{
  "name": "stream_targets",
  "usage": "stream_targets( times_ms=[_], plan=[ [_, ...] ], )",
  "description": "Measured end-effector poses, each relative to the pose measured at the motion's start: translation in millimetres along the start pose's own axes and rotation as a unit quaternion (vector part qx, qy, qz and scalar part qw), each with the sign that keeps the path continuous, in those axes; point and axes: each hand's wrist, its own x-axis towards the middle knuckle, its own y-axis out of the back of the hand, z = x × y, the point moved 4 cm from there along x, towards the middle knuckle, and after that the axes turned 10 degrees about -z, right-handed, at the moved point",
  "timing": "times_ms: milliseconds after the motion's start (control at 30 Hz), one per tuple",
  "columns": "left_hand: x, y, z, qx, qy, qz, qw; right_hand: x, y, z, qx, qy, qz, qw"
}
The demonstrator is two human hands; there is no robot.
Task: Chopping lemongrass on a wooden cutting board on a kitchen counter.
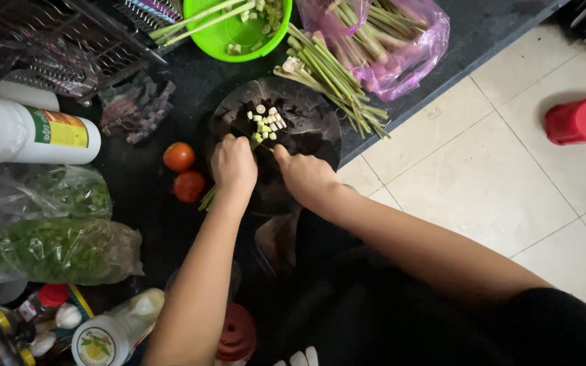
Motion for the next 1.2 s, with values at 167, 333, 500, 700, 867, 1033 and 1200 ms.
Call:
stream_targets(
  times_ms=[167, 333, 500, 700, 867, 1033, 1200],
  plan=[
    [-3.9, 6.7, 0.5, -0.021, -0.024, 0.015, 0.999, 5.4, -8.1, 3.3, -0.008, -0.021, -0.007, 1.0],
    [2.7, 8.3, -2.8, -0.047, -0.047, 0.032, 0.997, 18.6, -6.6, 8.1, -0.009, 0.001, 0.0, 1.0],
    [-2.1, 6.2, -3.0, -0.033, -0.06, 0.036, 0.997, 35.1, -11.1, 1.9, -0.032, 0.014, 0.043, 0.998],
    [1.2, -6.7, -7.5, -0.026, -0.021, 0.05, 0.998, 12.9, -17.8, 11.0, -0.04, 0.016, 0.03, 0.999],
    [0.6, -2.1, -8.0, -0.033, -0.031, 0.04, 0.998, 15.6, -21.9, 12.4, -0.036, -0.005, 0.023, 0.999],
    [-5.3, -3.2, -4.5, -0.049, -0.045, 0.059, 0.996, 37.9, -14.7, 0.0, -0.047, 0.005, 0.059, 0.997],
    [-12.7, -4.7, 2.3, -0.037, 0.011, 0.041, 0.998, 13.5, -18.3, 20.3, -0.007, -0.008, 0.028, 1.0]
  ],
)
